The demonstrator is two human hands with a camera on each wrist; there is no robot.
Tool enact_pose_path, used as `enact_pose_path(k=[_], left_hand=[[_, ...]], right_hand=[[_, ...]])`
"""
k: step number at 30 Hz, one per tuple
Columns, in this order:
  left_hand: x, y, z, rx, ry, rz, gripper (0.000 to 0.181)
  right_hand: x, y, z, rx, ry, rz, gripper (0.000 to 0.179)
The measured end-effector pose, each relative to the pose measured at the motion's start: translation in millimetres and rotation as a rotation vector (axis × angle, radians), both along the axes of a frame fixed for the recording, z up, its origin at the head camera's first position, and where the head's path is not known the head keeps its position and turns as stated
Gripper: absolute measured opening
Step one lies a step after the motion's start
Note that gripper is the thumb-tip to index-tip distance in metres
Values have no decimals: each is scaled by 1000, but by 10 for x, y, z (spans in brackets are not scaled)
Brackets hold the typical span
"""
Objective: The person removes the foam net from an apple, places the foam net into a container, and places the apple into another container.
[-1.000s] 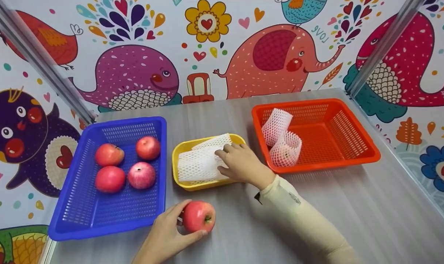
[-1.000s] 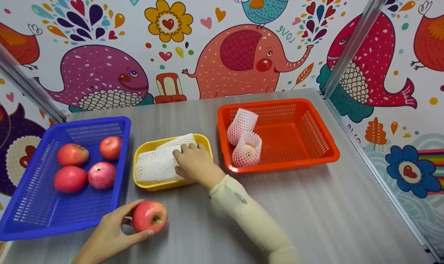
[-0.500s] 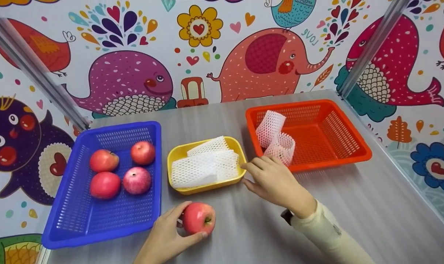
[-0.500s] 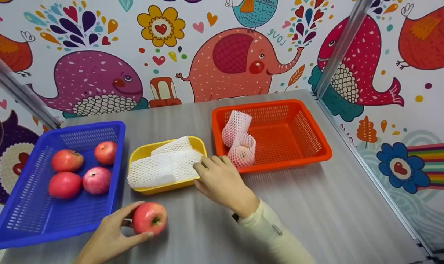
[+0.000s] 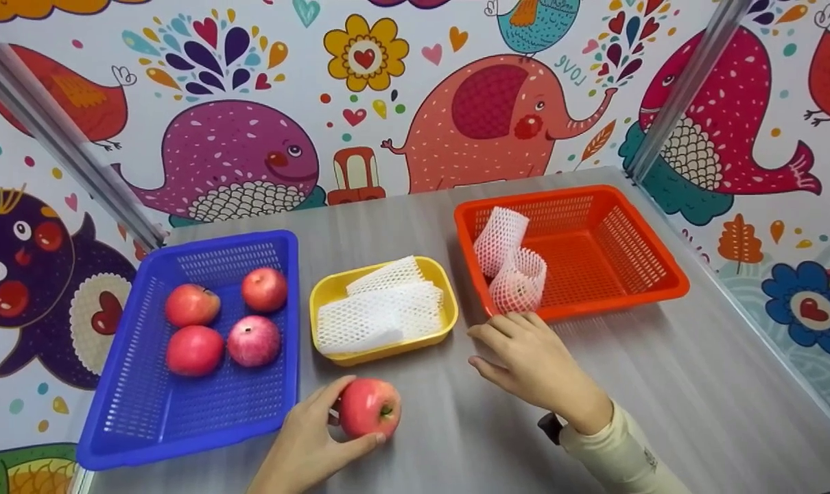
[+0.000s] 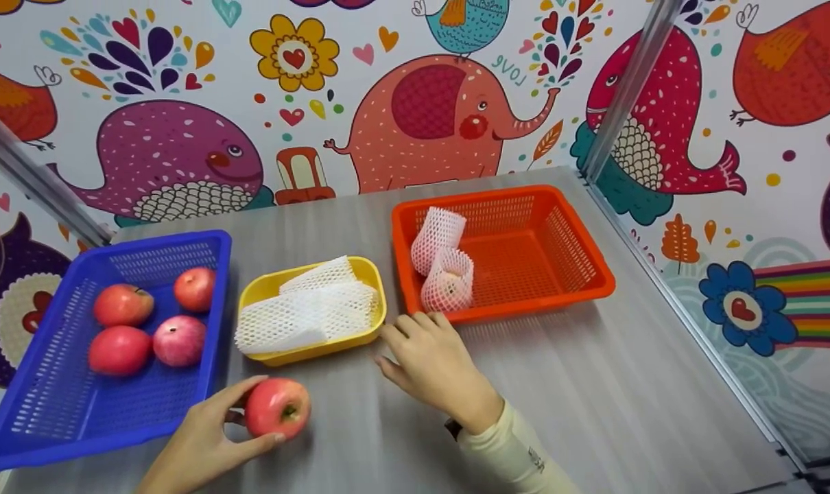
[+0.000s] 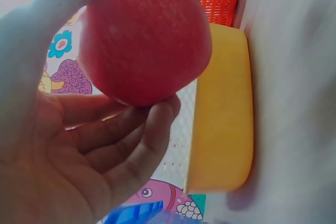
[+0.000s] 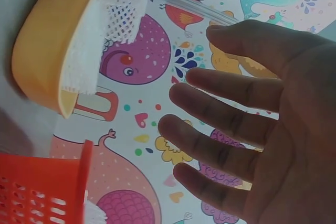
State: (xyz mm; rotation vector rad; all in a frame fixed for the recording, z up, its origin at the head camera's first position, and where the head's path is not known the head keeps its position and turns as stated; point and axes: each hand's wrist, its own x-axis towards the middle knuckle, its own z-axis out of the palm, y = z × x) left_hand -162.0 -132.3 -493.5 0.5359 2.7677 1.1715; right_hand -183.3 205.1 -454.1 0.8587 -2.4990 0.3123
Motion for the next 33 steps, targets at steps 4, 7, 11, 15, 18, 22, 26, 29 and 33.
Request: enact_pose_path(k=[4, 7, 11, 15, 18, 22, 26, 29, 33], left_hand=[[-32, -123, 104, 0, 116, 22, 79], [-105, -282, 227, -19, 240, 58, 76], [-223, -557, 430, -103, 182, 158, 86], [-298, -836, 537, -196, 70, 247, 97], [-322, -988, 493, -251, 92, 282, 99], [-387, -1076, 355, -328, 70, 284, 100], [-464, -1094, 228, -384, -4, 252, 97], [-511, -1100, 164, -404, -34, 229, 91], [-546, -1109, 130, -418, -73, 212, 84]], right_hand=[[4, 14, -41, -5, -21, -8, 31], [12, 31, -68, -14, -35, -12, 31], [30, 57, -103, -25, -49, -10, 32], [42, 74, -128, -27, -69, -9, 31], [47, 79, -141, -28, -81, -12, 30], [48, 85, -165, -27, -94, -17, 30], [52, 87, -192, -24, -116, -18, 30], [55, 89, -205, -25, -126, -22, 29], [51, 93, -211, -28, -128, -23, 29]])
